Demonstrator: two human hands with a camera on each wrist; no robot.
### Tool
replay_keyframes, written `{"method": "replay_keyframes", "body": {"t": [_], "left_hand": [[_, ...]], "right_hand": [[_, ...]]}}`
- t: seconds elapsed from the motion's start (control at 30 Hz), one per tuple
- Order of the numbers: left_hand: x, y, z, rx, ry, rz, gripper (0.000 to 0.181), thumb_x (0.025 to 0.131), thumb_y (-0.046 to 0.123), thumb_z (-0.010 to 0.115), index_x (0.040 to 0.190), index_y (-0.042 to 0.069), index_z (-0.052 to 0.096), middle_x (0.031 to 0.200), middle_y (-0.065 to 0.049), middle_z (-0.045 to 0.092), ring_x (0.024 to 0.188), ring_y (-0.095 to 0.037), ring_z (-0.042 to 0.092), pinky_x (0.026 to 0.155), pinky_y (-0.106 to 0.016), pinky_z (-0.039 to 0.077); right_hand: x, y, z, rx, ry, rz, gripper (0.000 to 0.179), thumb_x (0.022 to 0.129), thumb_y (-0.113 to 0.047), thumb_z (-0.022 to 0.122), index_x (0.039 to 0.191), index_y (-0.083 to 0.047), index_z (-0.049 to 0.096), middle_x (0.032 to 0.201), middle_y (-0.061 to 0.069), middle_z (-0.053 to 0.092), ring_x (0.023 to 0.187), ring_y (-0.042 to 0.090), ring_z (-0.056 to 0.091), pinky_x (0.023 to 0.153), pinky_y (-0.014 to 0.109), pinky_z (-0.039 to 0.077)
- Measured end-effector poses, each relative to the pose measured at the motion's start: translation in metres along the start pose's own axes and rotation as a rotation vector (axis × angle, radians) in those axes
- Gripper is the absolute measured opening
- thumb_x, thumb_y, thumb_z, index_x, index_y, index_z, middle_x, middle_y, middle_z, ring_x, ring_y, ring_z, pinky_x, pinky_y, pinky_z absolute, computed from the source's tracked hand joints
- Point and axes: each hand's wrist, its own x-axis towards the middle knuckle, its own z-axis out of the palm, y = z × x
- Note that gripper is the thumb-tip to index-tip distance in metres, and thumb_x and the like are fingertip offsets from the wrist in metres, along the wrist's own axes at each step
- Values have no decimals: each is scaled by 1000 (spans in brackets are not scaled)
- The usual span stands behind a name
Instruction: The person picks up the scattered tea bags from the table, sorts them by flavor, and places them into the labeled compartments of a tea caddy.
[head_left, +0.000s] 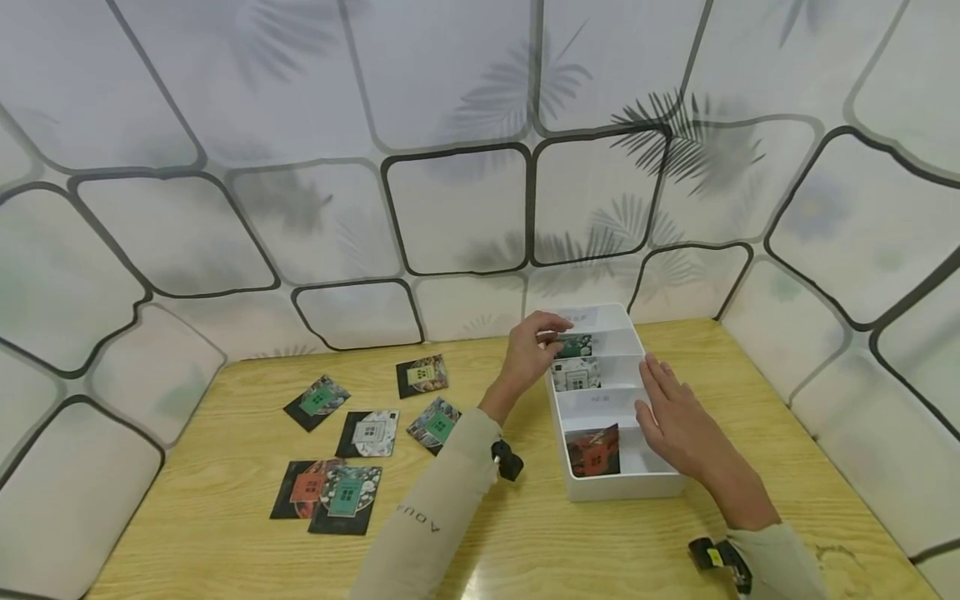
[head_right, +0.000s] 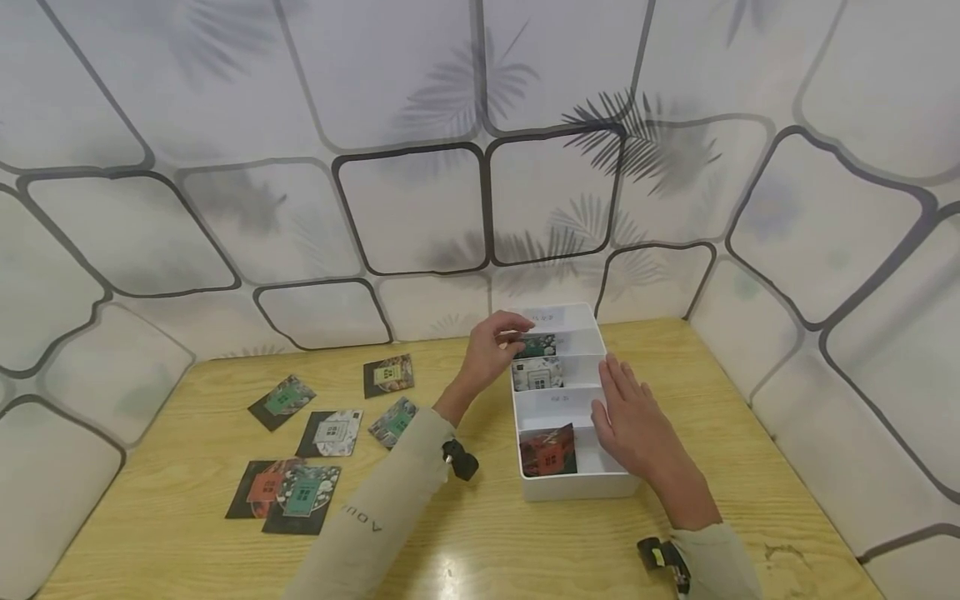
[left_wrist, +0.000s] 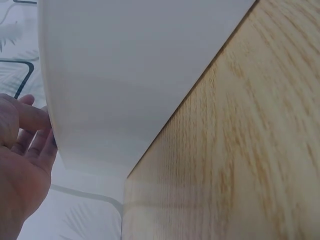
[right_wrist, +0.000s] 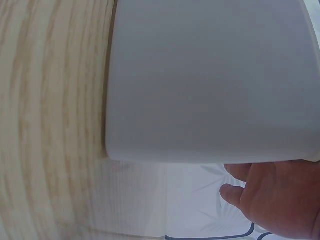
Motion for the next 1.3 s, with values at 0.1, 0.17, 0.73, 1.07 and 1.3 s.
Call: {"method": "replay_keyframes", "body": {"t": [0.1, 0.17, 0.73, 1.07, 1.3], "left_hand": [[-1, 1, -4, 31, 7, 16, 27, 90, -16, 68, 113, -3, 71, 114, -16, 66, 110, -29, 66, 99, -35, 53], [-2, 3, -7, 43, 11, 22, 26, 90, -15, 69, 113, -3, 72, 113, -15, 67, 109, -30, 67, 100, -37, 53], [-32, 22, -29, 63, -13, 12, 28, 90, -12, 71, 117, -2, 71, 116, -14, 68, 110, -29, 65, 99, -40, 53], [-59, 33, -48, 162, -38, -17, 29, 93, -7, 71, 120, 3, 71, 125, -11, 66, 115, -28, 63, 99, -47, 53], [-87, 38, -61, 201, -1, -93, 28, 94, -5, 71, 120, 5, 72, 123, -9, 67, 115, -28, 63, 98, -45, 52]], "right_hand": [[1, -3, 0, -4, 4, -9, 64, 110, -27, 38, 158, 12, 21, 166, 28, 16, 151, 48, 17, 114, 69, 22], [1, -4, -1, -5, 8, -14, 64, 110, -27, 38, 158, 12, 21, 166, 28, 16, 151, 48, 17, 114, 69, 22], [3, -5, -2, 10, 7, -25, 64, 110, -27, 36, 157, 13, 19, 166, 30, 15, 150, 50, 17, 114, 69, 22], [2, 1, 0, 10, 2, -19, 64, 111, -28, 35, 157, 13, 19, 165, 31, 14, 150, 51, 15, 114, 71, 21], [1, 3, 3, 10, -6, -24, 65, 111, -29, 34, 157, 13, 18, 165, 32, 13, 151, 51, 15, 113, 71, 20]]}}
